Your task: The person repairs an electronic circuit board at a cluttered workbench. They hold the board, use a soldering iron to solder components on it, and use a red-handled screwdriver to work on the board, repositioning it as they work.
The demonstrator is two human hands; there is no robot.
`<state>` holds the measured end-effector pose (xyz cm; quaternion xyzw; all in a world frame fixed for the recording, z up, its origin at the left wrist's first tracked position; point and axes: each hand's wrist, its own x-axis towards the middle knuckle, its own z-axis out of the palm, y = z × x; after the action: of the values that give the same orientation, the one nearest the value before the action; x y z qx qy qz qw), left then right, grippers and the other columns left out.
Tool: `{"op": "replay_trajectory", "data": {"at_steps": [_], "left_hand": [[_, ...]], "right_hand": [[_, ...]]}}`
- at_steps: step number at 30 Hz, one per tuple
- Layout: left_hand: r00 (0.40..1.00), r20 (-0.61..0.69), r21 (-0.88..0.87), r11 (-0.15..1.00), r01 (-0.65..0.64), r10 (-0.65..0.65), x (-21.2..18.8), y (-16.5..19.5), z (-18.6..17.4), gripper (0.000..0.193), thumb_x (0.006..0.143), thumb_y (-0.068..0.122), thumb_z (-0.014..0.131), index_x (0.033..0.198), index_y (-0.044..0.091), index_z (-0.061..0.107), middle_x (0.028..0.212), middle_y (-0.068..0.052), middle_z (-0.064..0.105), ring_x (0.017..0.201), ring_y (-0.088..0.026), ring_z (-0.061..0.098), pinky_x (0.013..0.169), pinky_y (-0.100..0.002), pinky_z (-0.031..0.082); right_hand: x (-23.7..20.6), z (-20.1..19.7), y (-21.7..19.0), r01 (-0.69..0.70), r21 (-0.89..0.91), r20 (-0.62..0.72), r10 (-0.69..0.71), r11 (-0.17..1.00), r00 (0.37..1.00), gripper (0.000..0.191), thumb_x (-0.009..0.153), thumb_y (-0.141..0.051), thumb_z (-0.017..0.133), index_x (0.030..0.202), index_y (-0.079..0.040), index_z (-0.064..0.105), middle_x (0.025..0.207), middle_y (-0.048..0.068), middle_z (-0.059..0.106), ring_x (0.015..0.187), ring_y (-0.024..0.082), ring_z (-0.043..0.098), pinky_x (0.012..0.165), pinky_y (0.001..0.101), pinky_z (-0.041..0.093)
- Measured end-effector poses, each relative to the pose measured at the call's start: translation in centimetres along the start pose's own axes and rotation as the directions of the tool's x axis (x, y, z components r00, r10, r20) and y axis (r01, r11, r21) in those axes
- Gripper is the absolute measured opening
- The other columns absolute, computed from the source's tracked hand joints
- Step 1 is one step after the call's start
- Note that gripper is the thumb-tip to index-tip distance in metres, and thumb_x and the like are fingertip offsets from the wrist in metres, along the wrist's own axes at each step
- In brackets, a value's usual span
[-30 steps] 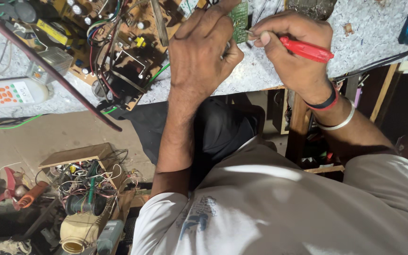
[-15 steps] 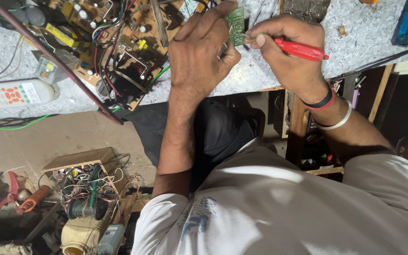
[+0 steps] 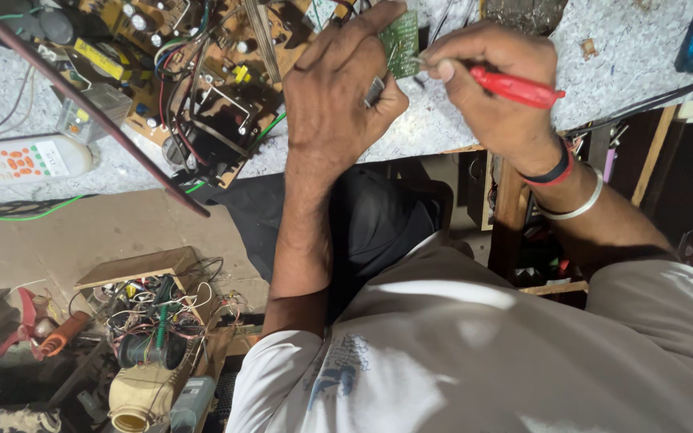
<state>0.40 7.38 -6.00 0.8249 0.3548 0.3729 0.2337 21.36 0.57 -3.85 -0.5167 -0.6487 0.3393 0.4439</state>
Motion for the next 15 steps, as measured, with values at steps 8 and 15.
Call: {"op": "replay_trajectory", "data": {"at_steps": [8, 15], "left_hand": [[0.999, 0.029, -0.004, 1.0, 0.03, -0.03, 0.08, -0.1, -0.1, 0.017, 0.084, 0.006, 0.076, 0.092, 0.005, 0.061, 0.136, 0.001, 0.067, 0.096, -0.02, 0.069, 0.083, -0.035, 0.058], [1.0, 0.025, -0.03, 0.999, 0.015, -0.014, 0.08, -0.18, -0.19, 0.018, 0.086, 0.007, 0.076, 0.097, 0.005, 0.063, 0.137, 0.001, 0.065, 0.1, -0.019, 0.068, 0.083, -0.033, 0.059]], "right_hand": [[0.58, 0.26, -0.29, -0.011, 0.033, -0.029, 0.012, 0.999, 1.0, 0.005, 0.109, 0.006, 0.063, 0.113, 0.007, 0.067, 0.112, 0.017, 0.072, 0.094, 0.02, 0.074, 0.085, 0.0279, 0.061], [0.67, 0.08, -0.52, 0.081, -0.08, 0.011, -0.08, 0.994, 0.997, 0.002, 0.11, 0.006, 0.067, 0.11, 0.008, 0.067, 0.109, 0.019, 0.072, 0.093, 0.023, 0.074, 0.085, 0.0299, 0.06]]}}
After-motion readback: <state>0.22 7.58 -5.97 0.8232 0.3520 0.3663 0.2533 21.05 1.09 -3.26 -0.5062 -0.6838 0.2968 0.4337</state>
